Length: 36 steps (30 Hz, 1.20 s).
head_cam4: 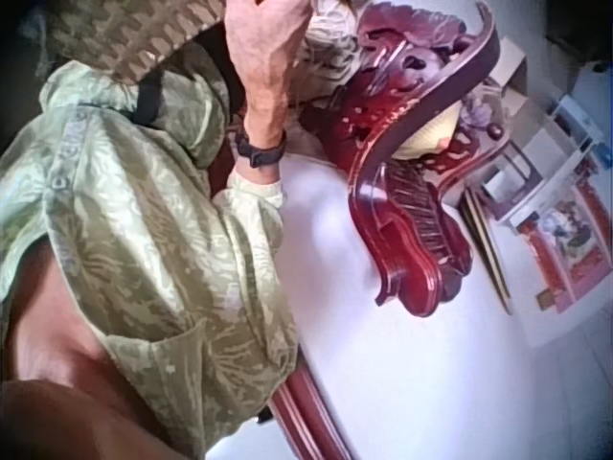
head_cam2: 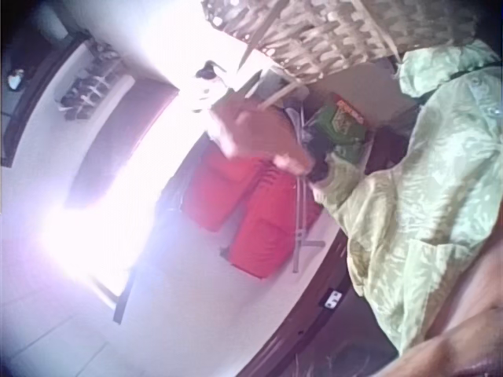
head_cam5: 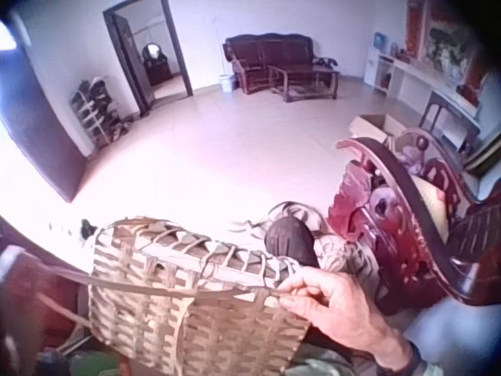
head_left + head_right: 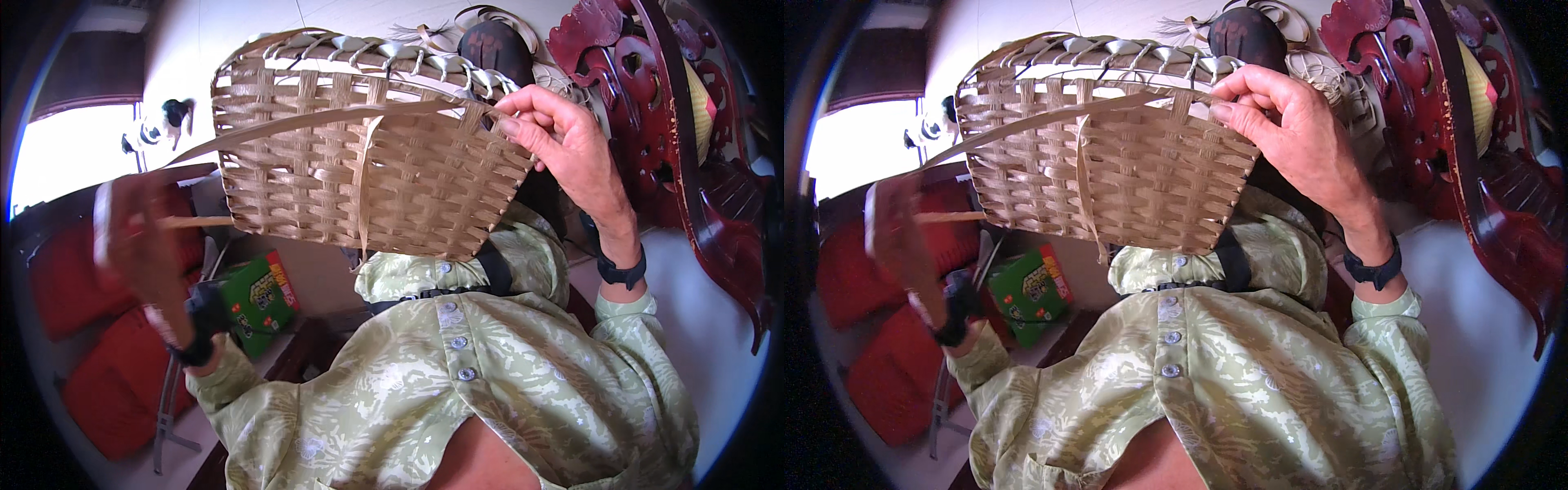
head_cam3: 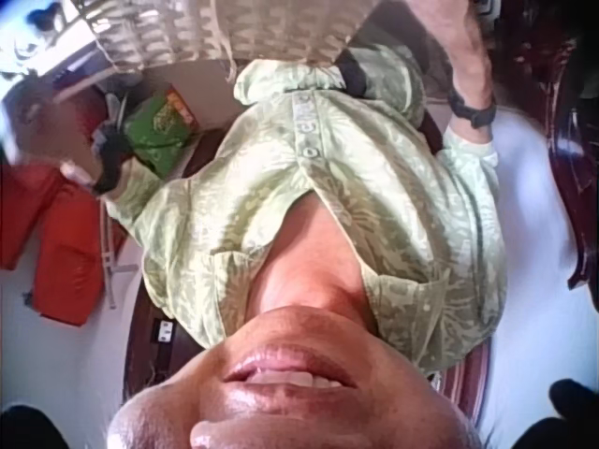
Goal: The person weaves a basket by hand. They thread thin strips of material through the existing structure of a rectangular basket, pulling them through and folding the ends over the top edge to secure them.
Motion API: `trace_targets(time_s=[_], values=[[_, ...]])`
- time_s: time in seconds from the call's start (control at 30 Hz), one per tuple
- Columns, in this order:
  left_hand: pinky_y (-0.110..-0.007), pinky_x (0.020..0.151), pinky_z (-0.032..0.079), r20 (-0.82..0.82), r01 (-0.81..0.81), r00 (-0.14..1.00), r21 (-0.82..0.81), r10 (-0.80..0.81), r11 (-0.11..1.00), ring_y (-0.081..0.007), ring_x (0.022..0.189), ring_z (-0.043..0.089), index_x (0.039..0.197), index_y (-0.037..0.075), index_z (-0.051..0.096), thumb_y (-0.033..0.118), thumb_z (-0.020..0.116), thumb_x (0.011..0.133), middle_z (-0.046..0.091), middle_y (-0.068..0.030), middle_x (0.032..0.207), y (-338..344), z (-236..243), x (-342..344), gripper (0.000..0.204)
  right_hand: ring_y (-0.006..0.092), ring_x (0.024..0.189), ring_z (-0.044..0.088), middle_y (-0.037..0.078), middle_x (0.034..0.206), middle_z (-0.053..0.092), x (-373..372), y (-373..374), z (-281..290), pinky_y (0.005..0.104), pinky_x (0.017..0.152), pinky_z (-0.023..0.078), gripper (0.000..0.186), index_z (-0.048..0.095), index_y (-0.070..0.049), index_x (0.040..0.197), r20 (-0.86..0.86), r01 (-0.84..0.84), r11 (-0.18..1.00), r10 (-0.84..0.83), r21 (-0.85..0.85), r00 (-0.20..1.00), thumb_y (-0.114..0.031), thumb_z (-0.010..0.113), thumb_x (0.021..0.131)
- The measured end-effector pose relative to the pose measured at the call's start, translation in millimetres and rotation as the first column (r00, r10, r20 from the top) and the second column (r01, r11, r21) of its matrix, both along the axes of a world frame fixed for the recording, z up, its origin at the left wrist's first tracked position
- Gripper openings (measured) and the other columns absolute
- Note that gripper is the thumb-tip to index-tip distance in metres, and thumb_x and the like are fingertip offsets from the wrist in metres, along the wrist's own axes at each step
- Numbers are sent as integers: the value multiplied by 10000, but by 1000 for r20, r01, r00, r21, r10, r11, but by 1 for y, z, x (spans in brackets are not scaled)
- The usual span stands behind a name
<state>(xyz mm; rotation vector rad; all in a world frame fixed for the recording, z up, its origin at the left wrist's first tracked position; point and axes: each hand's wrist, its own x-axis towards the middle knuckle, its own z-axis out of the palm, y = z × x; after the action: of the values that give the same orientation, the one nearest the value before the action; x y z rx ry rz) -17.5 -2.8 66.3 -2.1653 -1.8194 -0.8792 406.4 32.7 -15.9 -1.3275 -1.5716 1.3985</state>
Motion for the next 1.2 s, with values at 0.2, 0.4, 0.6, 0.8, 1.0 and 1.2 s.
trace_targets(time_s=[0.2,0.4,0.6,0.8,1.0,1.2], values=[[-377,871,522,-429,-699,546,241,720,673,-262,904,675,1108,84,701,223,626,954,712,-70,1061,-15,71,-178,221,45,747,532,-12,811,638,-6,5,5,223,667,446,173,633,14,1025,31,-85,996,85,-17,996,-147,627,962],[-342,957,417,-120,200,971,-82,-209,976,-160,833,608,915,138,673,318,711,888,654,-1,871,11,-40,138,187,44,744,523,-13,797,626,-9,2,6,224,677,434,178,630,8,1005,109,-13,1000,15,-17,994,-162,641,953],[-315,682,450,133,286,954,-146,-268,947,-141,683,588,873,122,690,156,754,804,622,1,721,9,-49,122,101,38,744,516,-21,802,616,-4,-1,1,212,668,426,175,626,3,1050,66,-40,999,40,-3,997,-143,639,954],[-336,693,452,-279,-590,745,149,606,793,-155,717,585,876,115,682,169,744,811,613,-4,753,9,41,-154,105,36,730,492,-26,787,603,-2,-3,2,215,654,416,168,629,-1,1045,30,-61,998,61,1,998,-145,634,958],[-357,704,454,-397,67,918,179,9,982,-169,752,582,879,108,674,182,734,818,603,-9,785,29,-1,30,113,36,740,506,-21,800,617,-4,-3,0,220,667,427,187,626,3,1034,134,13,1000,-14,7,991,-160,652,945],[-378,715,457,-184,332,918,-123,-350,935,-184,787,579,882,101,666,194,725,826,594,-14,817,24,-52,136,124,36,758,529,-17,810,625,-9,-3,2,209,690,438,160,623,6,1026,56,-23,1000,24,-9,998,-130,645,945]])
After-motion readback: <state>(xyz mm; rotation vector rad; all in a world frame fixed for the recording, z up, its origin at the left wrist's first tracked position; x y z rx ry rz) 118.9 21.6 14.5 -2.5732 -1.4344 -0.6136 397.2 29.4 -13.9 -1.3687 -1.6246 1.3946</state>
